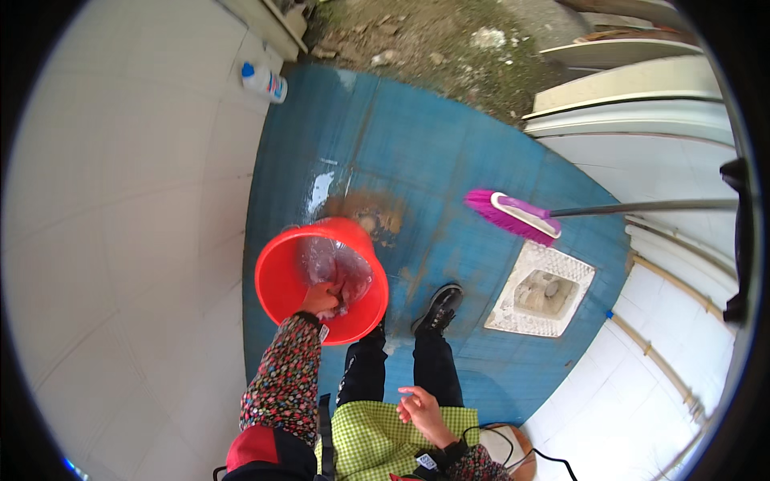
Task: The person cleans a tiled floor by first wiping a corner with a cloth, then moving a wooden tub and a white plastic jug to access the area underneath. They wring the cloth in a red bucket and continue wiping the floor, then use a purple squeegee to push water toward the drain.
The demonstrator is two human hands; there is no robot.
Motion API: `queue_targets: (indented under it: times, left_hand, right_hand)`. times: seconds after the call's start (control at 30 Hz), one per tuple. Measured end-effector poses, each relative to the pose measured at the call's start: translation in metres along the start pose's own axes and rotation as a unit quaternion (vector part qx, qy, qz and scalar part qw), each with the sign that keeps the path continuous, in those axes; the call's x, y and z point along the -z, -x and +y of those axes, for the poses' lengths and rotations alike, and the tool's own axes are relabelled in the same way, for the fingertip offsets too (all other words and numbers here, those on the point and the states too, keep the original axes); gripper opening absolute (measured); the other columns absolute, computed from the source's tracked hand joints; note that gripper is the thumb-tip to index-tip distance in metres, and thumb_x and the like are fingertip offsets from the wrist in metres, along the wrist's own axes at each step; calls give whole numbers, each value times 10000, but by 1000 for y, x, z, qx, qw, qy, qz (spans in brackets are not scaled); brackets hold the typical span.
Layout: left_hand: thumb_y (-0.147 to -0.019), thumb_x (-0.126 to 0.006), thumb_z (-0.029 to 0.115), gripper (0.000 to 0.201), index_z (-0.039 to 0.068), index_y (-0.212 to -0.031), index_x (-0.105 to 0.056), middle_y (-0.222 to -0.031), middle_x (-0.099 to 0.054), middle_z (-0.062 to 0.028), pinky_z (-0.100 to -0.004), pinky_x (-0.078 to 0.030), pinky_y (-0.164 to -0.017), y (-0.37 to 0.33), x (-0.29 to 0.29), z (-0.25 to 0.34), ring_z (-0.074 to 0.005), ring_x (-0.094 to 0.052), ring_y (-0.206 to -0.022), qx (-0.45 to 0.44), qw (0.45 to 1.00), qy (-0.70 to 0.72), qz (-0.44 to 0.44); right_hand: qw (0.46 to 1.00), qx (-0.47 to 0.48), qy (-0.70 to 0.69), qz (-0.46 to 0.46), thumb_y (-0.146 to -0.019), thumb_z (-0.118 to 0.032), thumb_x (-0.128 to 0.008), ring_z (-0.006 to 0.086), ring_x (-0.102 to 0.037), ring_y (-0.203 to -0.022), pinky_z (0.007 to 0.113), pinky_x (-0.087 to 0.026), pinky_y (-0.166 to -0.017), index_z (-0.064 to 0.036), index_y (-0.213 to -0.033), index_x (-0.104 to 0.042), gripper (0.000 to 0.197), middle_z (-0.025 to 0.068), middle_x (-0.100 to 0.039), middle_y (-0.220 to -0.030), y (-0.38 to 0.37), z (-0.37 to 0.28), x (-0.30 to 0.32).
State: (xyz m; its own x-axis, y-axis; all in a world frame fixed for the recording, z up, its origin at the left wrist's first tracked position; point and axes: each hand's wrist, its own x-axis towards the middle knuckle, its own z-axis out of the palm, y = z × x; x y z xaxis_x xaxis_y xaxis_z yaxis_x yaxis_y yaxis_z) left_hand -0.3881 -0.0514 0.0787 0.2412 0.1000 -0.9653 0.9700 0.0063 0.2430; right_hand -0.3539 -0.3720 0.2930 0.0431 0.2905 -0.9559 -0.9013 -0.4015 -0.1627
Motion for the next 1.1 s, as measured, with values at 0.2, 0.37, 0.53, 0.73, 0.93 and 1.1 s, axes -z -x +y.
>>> queue_targets:
  times: [0.2,0.37,0.53,0.73,0.93,1.1]
  left_hand:
    - [-620,-476,3,361,0,-951,-619,-746,-576,-13,-229,-377,-524,162,39,41,-103,-507,-629,-93,982,163,32]
    - [-562,-460,17,452,-23,-986,-613,-892,-647,-77,-291,-497,-773,315,67,70,-201,-615,-833,-203,914,350,1]
    - [-659,-521,109,522,-40,-1159,-530,-1071,-628,-141,-386,-499,-904,425,99,138,-279,-618,-970,-340,828,446,21]
    - [-691,-475,76,507,-75,-1170,-542,-1019,-633,-175,-423,-556,-774,485,128,242,-302,-653,-865,-389,845,353,94]
    - [-687,-443,95,500,-81,-1144,-549,-954,-634,-162,-395,-546,-782,497,142,320,-286,-642,-850,-450,822,350,7]
    - [-693,-441,53,468,-83,-1124,-563,-945,-643,-153,-368,-546,-770,506,125,384,-259,-639,-816,-467,826,313,-29]
  right_hand:
    - [977,141,155,28,-921,-194,-596,132,-612,-722,254,-493,-650,-36,-1226,-536,349,53,-631,-800,-4,-40,-10]
    - [944,303,131,-16,-926,-264,-592,176,-530,-1105,303,-443,-909,-41,-1360,-427,515,122,-506,-1285,-15,-118,-71]
    - [936,317,44,-144,-931,-293,-573,227,-501,-1194,317,-408,-981,3,-1401,-340,602,159,-426,-1393,48,-188,-150]
    - [928,301,147,-161,-944,-247,-559,218,-471,-1239,316,-421,-980,-7,-1442,-267,626,124,-380,-1443,127,-172,-152]
    - [939,318,110,-71,-895,-191,-620,200,-603,-1040,302,-482,-871,53,-1261,-484,460,141,-625,-1139,163,-157,-73]
    - [956,292,25,22,-907,-171,-581,163,-611,-952,276,-469,-813,25,-1244,-502,398,103,-623,-1143,202,-157,-17]
